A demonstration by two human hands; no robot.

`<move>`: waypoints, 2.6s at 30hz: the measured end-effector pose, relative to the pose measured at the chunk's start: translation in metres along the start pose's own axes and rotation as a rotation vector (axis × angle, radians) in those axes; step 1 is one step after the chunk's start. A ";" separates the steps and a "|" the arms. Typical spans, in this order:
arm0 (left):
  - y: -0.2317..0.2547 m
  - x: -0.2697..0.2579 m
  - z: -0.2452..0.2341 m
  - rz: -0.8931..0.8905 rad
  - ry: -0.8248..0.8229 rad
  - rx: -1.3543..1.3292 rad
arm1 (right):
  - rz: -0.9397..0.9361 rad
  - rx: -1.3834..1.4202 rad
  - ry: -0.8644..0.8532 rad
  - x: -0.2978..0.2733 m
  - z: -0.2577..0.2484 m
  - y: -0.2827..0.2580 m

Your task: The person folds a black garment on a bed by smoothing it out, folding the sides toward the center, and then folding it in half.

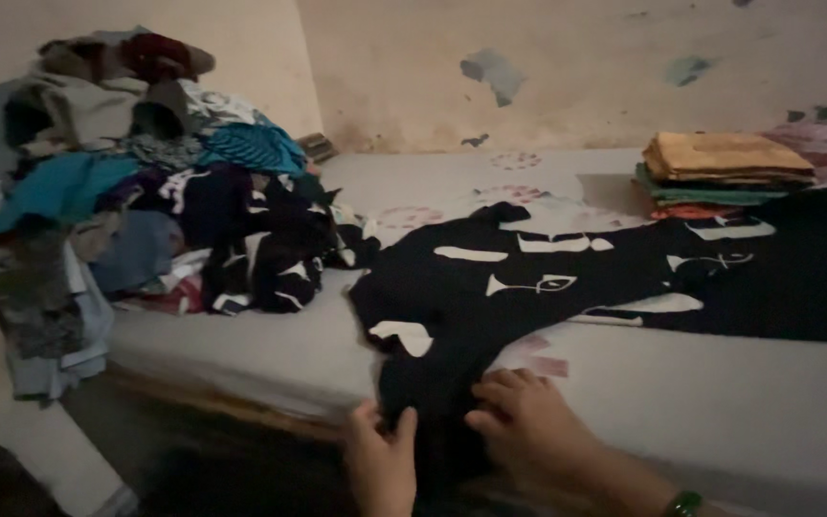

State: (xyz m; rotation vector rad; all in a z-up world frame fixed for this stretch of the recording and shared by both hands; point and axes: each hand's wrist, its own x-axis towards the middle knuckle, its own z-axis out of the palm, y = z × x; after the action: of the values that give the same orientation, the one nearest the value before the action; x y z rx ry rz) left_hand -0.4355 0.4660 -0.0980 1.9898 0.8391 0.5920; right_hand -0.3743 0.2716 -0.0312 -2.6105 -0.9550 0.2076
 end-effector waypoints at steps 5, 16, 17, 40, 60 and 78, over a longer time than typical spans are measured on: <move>-0.086 0.067 0.072 -0.116 -0.410 -0.358 | 0.158 -0.035 0.186 0.019 0.028 -0.007; 0.001 0.055 0.011 -0.120 -0.551 -0.647 | 0.163 1.312 -0.116 0.022 -0.003 -0.001; 0.006 0.059 0.008 -0.119 -0.552 -0.651 | 0.014 1.248 -0.076 0.023 -0.005 -0.007; 0.058 0.332 0.052 0.132 -0.358 -0.208 | 0.108 1.147 0.204 0.282 -0.156 0.075; 0.034 0.308 0.013 0.198 -0.172 -0.339 | 0.176 -0.430 -0.084 0.151 -0.065 0.130; 0.047 0.260 -0.008 -0.049 -0.118 0.185 | 0.009 -0.589 -0.014 0.138 -0.034 0.165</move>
State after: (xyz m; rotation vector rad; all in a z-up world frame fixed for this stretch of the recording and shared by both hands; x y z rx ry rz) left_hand -0.2544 0.6459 -0.0308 2.1416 0.8938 0.3765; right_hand -0.1627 0.2344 -0.0633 -3.1410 -1.1475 -0.0695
